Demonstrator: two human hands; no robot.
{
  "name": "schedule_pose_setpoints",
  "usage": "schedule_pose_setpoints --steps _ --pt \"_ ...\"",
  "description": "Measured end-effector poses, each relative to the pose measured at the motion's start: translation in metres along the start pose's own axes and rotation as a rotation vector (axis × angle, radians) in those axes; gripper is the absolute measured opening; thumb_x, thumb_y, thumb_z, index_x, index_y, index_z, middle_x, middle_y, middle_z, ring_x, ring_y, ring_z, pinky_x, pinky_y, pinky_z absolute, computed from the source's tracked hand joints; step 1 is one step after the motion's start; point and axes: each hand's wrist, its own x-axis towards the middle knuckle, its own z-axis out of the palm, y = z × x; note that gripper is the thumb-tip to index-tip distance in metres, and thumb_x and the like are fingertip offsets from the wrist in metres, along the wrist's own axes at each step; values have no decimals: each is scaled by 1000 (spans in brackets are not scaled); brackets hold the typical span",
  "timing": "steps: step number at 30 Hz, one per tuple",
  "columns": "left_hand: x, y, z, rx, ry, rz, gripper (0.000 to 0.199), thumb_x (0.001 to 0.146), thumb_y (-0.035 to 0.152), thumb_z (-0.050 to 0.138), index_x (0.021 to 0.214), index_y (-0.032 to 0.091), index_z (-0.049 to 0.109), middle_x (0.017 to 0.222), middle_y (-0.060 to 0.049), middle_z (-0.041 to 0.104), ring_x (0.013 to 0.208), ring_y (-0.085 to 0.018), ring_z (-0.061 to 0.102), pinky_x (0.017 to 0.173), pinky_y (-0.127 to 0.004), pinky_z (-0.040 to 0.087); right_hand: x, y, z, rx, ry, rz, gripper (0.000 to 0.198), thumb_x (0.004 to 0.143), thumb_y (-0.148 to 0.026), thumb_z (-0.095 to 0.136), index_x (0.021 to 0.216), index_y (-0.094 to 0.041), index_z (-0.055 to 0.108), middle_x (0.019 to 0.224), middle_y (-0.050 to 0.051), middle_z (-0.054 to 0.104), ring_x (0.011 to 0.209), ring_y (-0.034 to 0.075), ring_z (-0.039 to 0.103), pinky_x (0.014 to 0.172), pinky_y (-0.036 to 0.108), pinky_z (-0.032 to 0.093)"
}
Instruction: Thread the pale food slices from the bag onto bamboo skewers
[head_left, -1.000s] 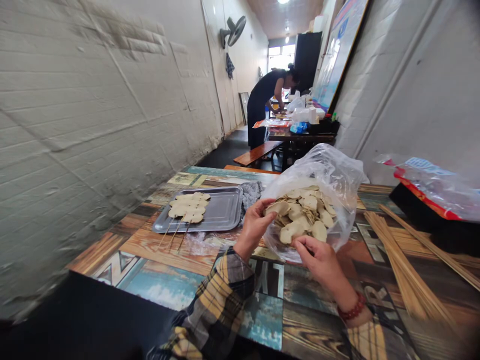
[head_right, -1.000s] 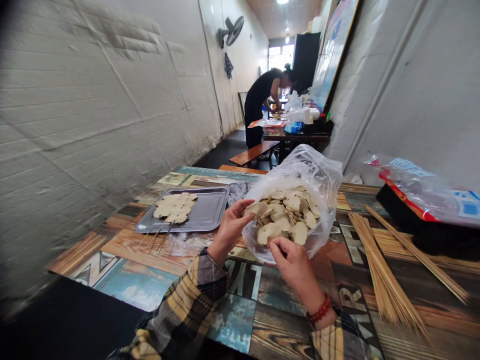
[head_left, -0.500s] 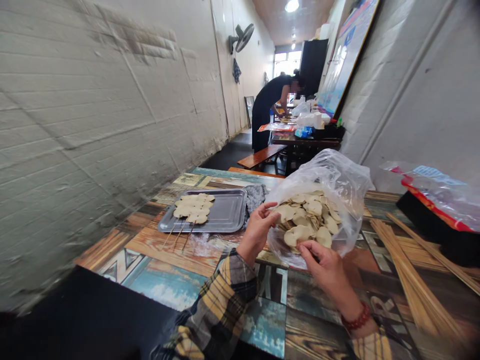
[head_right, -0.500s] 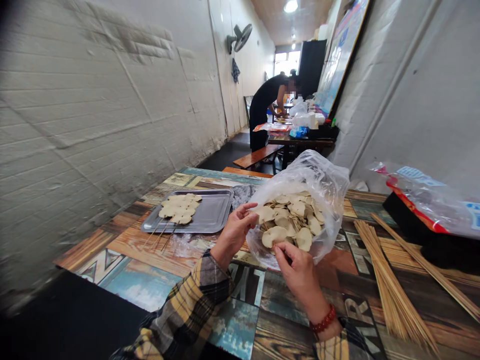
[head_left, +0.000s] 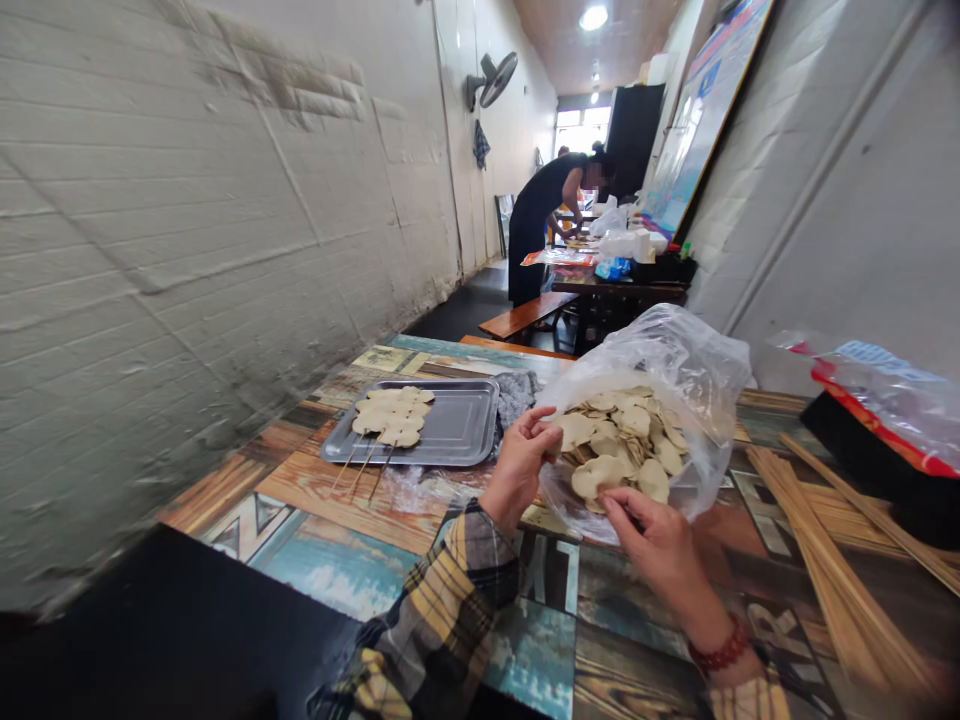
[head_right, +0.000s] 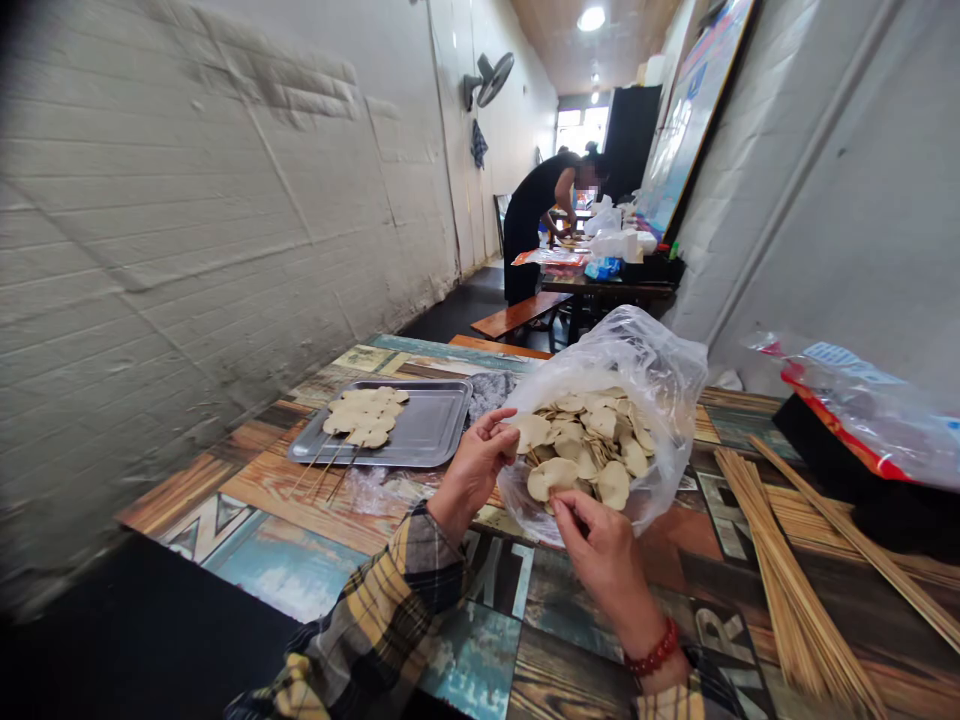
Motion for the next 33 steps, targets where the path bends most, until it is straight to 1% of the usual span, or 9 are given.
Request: schedule_pose_setpoints --steps 2,4,7,9,15,24,30,33 --pt "0 -1 -1 -23 2 -19 47 57 29 80 99 17 62 58 8 49 49 -5 40 50 -21 29 0 1 0 8 4 -6 34 90 -43 47 82 -20 71 76 5 74 66 20 68 62 27 49" --pt "1 -1 -1 -46 9 -40 47 57 29 81 99 18 63 61 7 51 51 -5 43 50 -21 30 0 2 1 15 15 -9 34 89 -43 47 82 -20 72 78 6 75 68 21 69 63 28 50" --pt "1 -1 -1 -71 27 -72 44 56 29 81 95 18 65 75 1 60 59 -7 51 51 -21 33 1 3 2 15 31 -7 33 88 -42 49 81 -21 72 78 6 76 69 22 70 65 29 52" --pt "1 -1 -1 -73 32 -84 39 56 29 80 90 16 67 80 -1 63 63 -8 53 51 -20 34 1 4 2 13 29 -6 32 88 -42 49 81 -21 72 79 6 76 70 22 70 67 30 52" --pt "1 0 0 -98 48 -84 30 53 28 82 78 15 69 73 -1 63 59 -8 52 50 -20 34 0 6 3 14 7 -14 31 89 -41 49 86 -21 72 85 6 76 76 23 71 69 31 53" --pt "1 -2 0 -218 51 -138 30 53 23 83 77 14 67 73 -1 64 60 -8 55 49 -19 37 0 9 4 1 30 -40 32 90 -41 49 87 -20 74 88 7 77 78 23 72 71 31 55" --pt "-1 0 1 -256 48 -169 30 52 20 83 76 14 66 69 0 63 56 -8 54 48 -19 37 -1 8 3 -14 29 -65 32 90 -39 49 85 -20 74 84 5 77 74 22 72 67 28 54" --pt "-1 -1 1 -247 43 -171 31 52 21 83 76 14 65 68 0 62 56 -8 53 48 -20 36 -1 9 3 -13 41 -75 31 89 -38 50 86 -20 75 86 6 77 76 22 72 69 28 55"
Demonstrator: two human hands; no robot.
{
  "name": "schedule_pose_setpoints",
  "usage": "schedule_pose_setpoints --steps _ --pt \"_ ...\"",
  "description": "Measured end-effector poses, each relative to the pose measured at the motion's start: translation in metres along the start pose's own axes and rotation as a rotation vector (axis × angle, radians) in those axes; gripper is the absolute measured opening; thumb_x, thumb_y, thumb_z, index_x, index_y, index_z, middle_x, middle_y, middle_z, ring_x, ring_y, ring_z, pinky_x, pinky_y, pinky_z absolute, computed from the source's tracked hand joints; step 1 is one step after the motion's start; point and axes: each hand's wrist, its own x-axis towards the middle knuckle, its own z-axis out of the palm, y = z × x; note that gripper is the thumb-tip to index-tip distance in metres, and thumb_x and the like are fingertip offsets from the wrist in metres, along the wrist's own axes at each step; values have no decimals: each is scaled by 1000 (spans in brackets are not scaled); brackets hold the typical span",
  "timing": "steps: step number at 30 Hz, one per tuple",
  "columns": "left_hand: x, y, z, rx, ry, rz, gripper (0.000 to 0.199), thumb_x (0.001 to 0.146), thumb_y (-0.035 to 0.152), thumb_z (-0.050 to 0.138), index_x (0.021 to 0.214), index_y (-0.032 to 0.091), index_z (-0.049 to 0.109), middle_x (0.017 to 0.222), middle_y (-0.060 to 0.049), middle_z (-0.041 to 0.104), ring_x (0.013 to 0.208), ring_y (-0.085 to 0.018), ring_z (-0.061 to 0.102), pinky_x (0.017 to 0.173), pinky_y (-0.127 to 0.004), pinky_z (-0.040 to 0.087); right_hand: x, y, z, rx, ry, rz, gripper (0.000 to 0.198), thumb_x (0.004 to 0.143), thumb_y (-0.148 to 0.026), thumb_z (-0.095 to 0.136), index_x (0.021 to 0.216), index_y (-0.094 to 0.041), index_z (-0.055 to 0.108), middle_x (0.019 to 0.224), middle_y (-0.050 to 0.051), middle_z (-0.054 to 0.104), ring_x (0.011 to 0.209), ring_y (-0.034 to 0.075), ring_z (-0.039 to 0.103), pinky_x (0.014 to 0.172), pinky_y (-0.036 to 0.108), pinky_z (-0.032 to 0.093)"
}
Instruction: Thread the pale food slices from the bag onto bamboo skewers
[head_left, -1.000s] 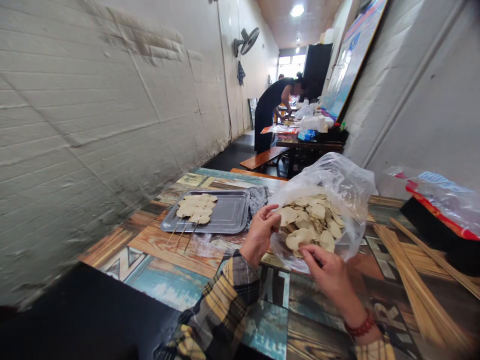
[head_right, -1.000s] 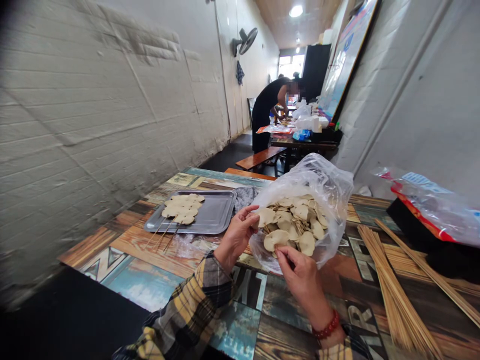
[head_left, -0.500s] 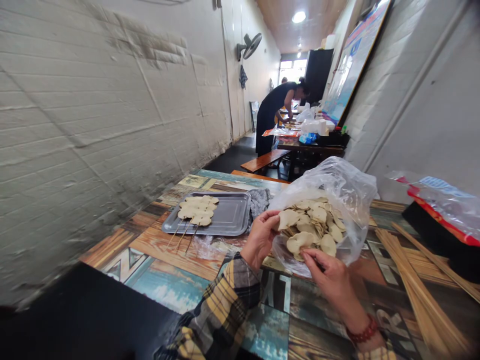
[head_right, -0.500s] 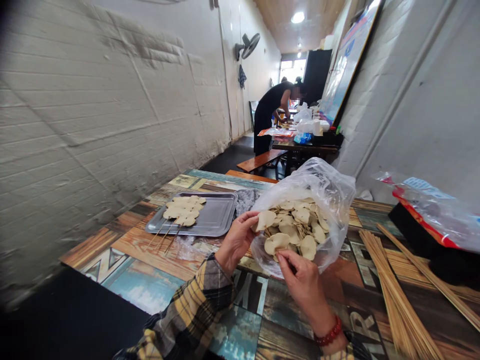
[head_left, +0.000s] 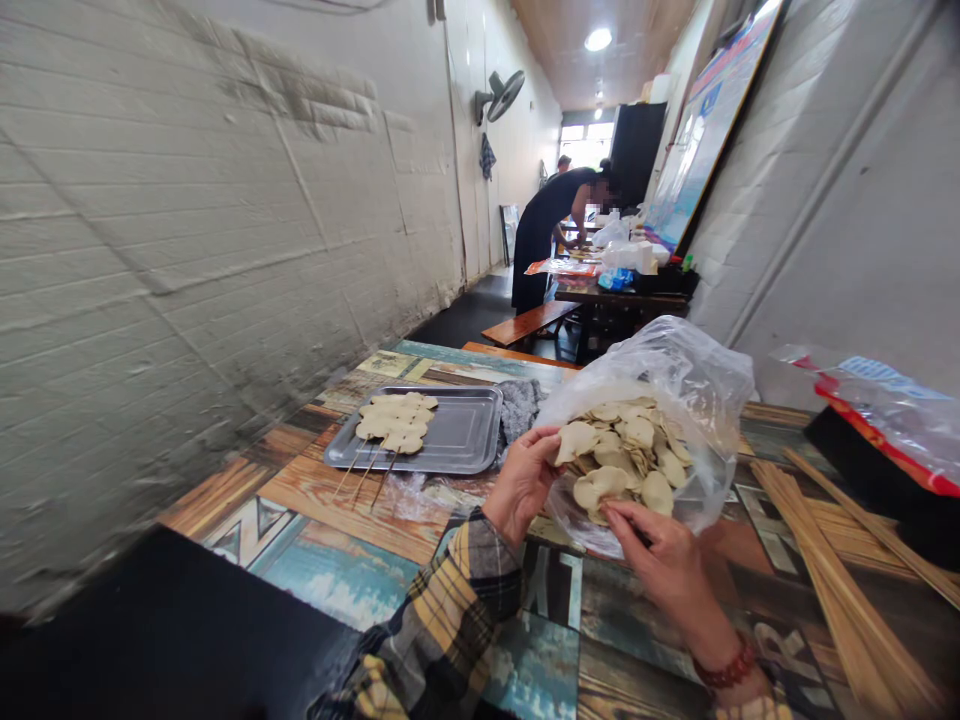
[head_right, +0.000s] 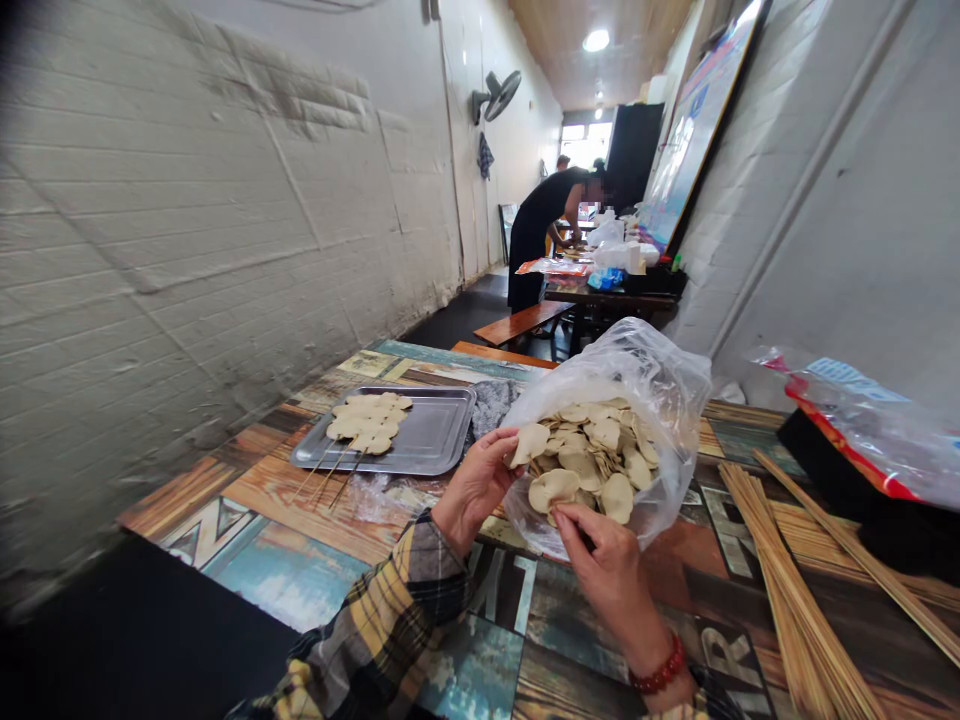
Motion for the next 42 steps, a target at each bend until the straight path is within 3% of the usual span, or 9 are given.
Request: schedule_pose_setpoints --steps 5,14,42 --pt "1 -2 0 76 2 41 29 52 23 81 75 14 65 67 1 61 56 -8 52 50 -21 35 0 2 1 9 11 -2 31 89 -38 50 87 -19 75 88 8 77 78 22 73 71 30 56" --pt "-4 -2 3 295 -10 248 21 61 25 74 76 13 65 63 2 59 56 -7 47 55 -21 32 2 0 0 13 -2 36 31 89 -39 50 87 -19 74 86 6 77 77 22 72 69 29 55" --pt "3 -7 -3 623 18 472 14 71 27 67 78 15 69 69 -1 63 65 -12 52 62 -22 39 2 -6 -3 32 -65 96 37 90 -42 45 81 -18 72 73 3 73 67 19 67 60 24 48"
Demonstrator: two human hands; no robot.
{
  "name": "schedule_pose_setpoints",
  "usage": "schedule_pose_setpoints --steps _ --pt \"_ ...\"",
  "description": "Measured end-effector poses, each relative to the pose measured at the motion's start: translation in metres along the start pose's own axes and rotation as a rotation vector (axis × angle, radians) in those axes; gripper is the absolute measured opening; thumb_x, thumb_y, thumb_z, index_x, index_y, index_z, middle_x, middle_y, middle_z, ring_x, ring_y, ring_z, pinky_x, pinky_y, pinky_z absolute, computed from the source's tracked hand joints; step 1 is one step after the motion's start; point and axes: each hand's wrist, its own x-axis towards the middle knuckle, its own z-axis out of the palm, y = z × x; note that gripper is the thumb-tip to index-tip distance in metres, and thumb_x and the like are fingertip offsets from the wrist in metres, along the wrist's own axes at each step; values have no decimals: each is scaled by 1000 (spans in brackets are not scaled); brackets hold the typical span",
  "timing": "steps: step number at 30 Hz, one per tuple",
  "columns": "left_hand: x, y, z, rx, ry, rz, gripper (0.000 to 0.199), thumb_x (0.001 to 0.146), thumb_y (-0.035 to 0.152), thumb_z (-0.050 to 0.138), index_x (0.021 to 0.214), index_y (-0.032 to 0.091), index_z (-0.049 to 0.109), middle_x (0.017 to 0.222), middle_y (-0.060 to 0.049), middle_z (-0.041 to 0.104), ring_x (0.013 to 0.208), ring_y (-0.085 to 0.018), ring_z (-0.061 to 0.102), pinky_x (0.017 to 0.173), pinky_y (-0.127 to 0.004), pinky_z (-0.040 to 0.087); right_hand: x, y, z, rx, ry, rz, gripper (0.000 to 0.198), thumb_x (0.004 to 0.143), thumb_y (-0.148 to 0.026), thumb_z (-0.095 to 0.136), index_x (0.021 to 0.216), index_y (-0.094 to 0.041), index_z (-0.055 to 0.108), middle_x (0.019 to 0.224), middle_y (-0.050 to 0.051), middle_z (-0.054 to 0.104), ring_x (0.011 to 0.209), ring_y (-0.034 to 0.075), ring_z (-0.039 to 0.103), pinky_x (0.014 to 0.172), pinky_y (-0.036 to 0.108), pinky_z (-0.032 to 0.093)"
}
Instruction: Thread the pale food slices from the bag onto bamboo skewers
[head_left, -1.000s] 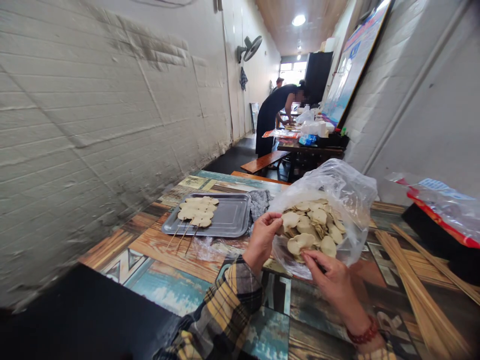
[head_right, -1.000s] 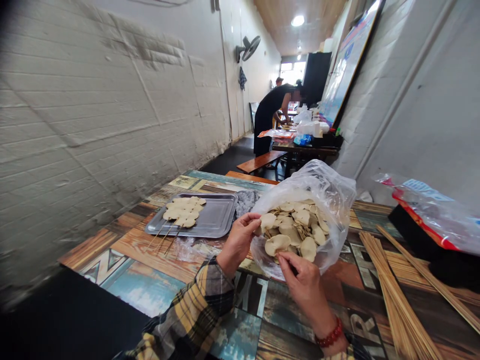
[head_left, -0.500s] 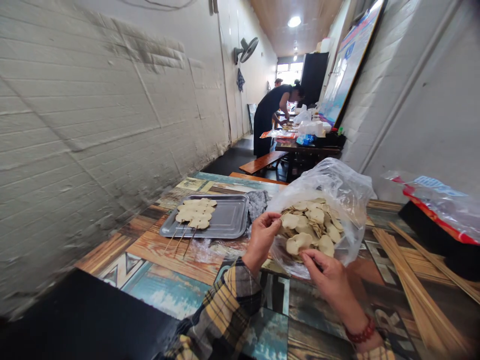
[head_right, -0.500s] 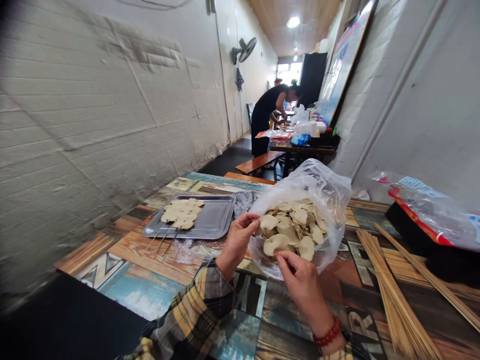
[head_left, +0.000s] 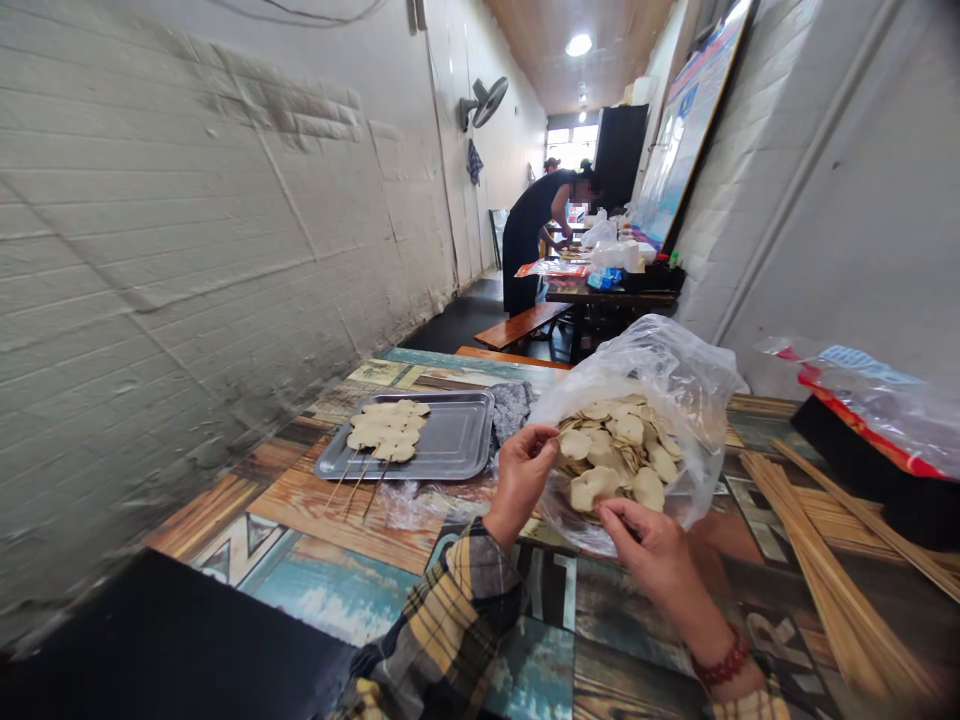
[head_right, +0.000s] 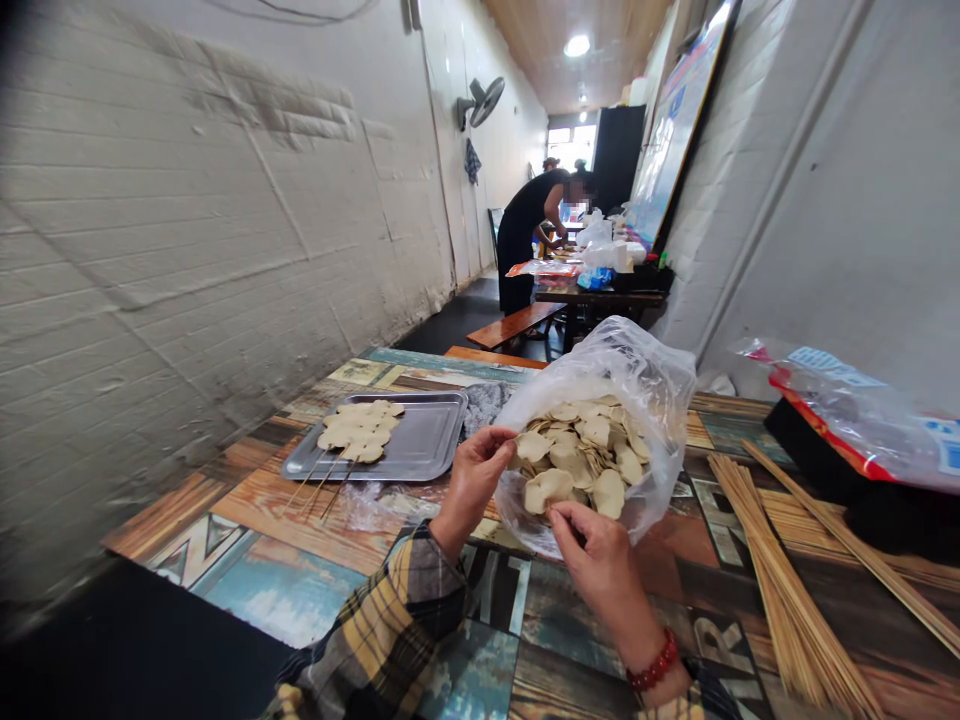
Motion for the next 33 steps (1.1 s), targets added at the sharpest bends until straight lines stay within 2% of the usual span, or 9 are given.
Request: schedule_pose_setpoints --steps 7,12,19,22,26,29,33 --pt "-1 1 2 3 1 26 11 70 25 66 77 17 70 68 0 63 64 -12 52 62 -22 39 0 -5 -1 12 20 -1 35 90 -39 46 79 -18 71 70 2 71 63 18 65 59 23 47" --pt "-3 1 1 99 -48 91 12 75 25 63 80 17 71 69 0 63 63 -12 51 61 -22 38 1 -6 -2 -4 34 8 35 89 -40 46 76 -19 70 64 1 68 58 16 62 57 22 45" --pt "-5 4 3 165 -83 109 13 76 25 62 80 17 71 73 -2 66 65 -12 53 63 -22 39 3 -6 -1 13 57 1 37 88 -41 45 73 -19 69 56 0 65 51 15 59 52 22 44" --pt "-5 4 3 82 -87 44 17 74 27 66 87 17 70 70 -1 63 63 -11 51 61 -22 39 3 -8 -2 34 69 8 36 88 -42 46 74 -19 70 57 0 65 51 15 58 52 22 44" --pt "-3 6 2 -120 -51 -146 37 70 35 72 101 17 67 77 -1 64 64 -10 52 56 -20 37 3 -8 -2 51 86 28 38 88 -45 47 75 -19 70 52 -1 61 47 14 55 49 22 42" --pt "-3 7 2 -250 -65 -263 38 67 44 74 92 15 71 90 -6 66 71 -12 54 55 -20 38 3 -8 -1 63 96 41 38 87 -46 47 75 -19 71 50 -2 59 46 14 53 47 21 41" --pt "-6 9 5 -386 -165 -348 39 62 45 79 85 15 71 82 -5 66 69 -12 56 59 -23 42 3 -8 1 72 64 53 37 87 -45 48 75 -18 71 51 -1 60 47 14 54 47 22 41"
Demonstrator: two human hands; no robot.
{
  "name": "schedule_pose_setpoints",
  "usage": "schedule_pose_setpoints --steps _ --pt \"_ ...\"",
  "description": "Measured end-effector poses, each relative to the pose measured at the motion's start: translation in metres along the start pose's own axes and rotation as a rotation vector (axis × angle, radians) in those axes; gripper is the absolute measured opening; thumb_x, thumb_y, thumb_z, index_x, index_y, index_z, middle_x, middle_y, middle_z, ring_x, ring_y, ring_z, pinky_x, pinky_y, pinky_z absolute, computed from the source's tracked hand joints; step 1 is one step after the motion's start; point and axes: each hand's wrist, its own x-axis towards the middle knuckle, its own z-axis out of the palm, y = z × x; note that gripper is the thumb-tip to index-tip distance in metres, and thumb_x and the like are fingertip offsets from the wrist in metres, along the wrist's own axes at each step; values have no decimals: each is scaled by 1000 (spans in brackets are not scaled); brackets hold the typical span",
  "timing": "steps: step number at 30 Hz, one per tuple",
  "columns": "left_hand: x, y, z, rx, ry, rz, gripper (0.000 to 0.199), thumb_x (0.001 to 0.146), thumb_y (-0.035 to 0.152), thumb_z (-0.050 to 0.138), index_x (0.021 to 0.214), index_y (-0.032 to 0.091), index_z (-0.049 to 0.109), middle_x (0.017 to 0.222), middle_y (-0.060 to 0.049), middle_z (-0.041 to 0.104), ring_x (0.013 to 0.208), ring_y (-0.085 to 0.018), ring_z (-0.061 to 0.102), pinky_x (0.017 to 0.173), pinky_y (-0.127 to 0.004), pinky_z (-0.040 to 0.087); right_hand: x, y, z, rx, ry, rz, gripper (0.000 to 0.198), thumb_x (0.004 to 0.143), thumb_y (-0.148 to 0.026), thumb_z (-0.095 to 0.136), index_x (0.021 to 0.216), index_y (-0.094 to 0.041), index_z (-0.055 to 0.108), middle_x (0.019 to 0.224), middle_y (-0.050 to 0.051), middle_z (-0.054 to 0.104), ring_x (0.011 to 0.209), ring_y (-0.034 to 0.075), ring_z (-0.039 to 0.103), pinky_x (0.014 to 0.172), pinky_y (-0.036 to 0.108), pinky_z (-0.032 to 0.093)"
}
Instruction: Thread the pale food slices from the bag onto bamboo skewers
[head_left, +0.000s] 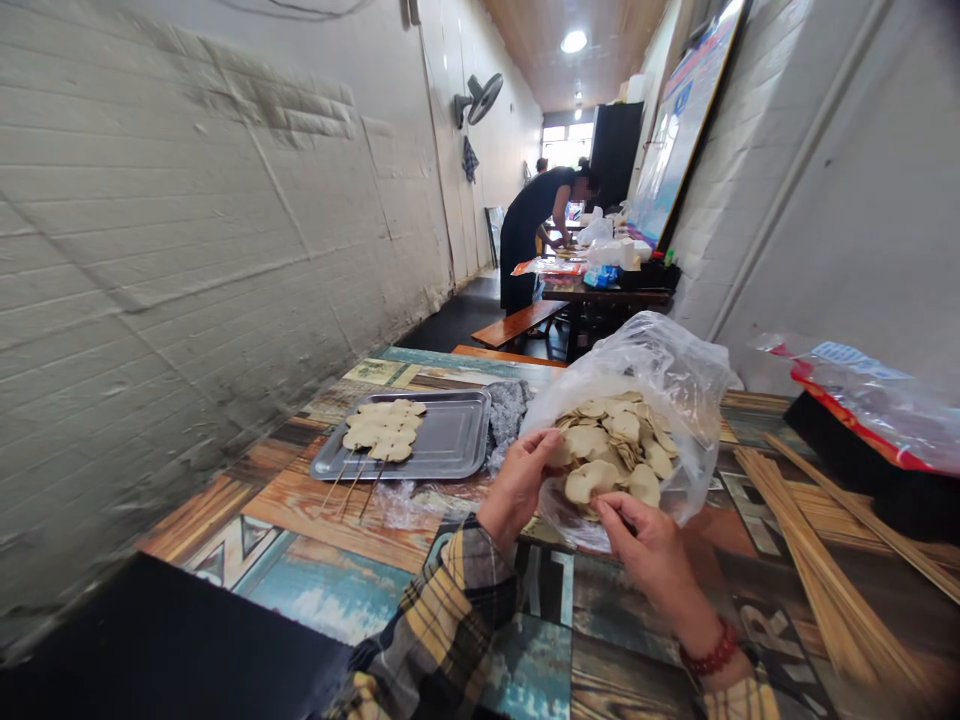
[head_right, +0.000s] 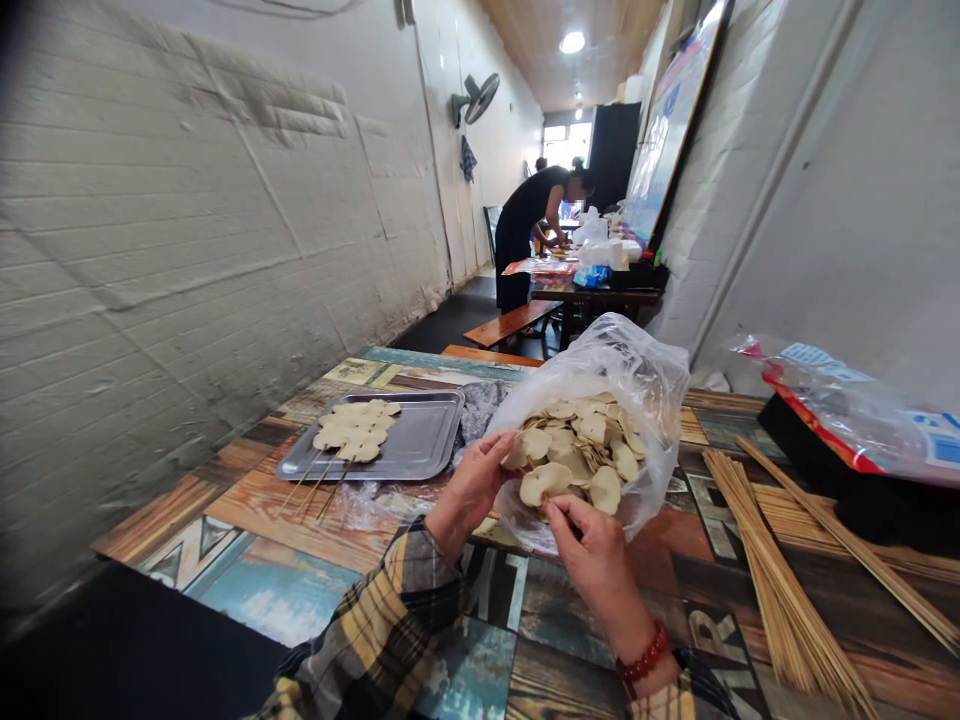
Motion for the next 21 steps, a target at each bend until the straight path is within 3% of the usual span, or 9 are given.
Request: schedule_pose_setpoints --steps 4,13,21 --pt "-3 -1 2 -51 -33 -41 36 56 38 84 77 13 69 73 -2 65 62 -10 56 63 -24 45 0 -1 0 -10 -25 -1 37 88 -45 48 77 -18 71 53 0 62 49 14 55 49 22 42" --pt "2 -1 -3 -47 86 10 36 53 38 85 73 12 68 69 -1 64 60 -10 57 64 -25 45 -2 4 3 18 -73 -12 39 88 -47 48 85 -16 73 59 2 68 51 15 60 46 22 43" --pt "2 -2 -1 -1 107 43 38 54 43 83 69 12 66 62 2 59 57 -9 53 59 -23 44 -3 1 4 17 -65 -52 36 90 -41 47 83 -17 73 73 4 73 66 18 67 60 23 48"
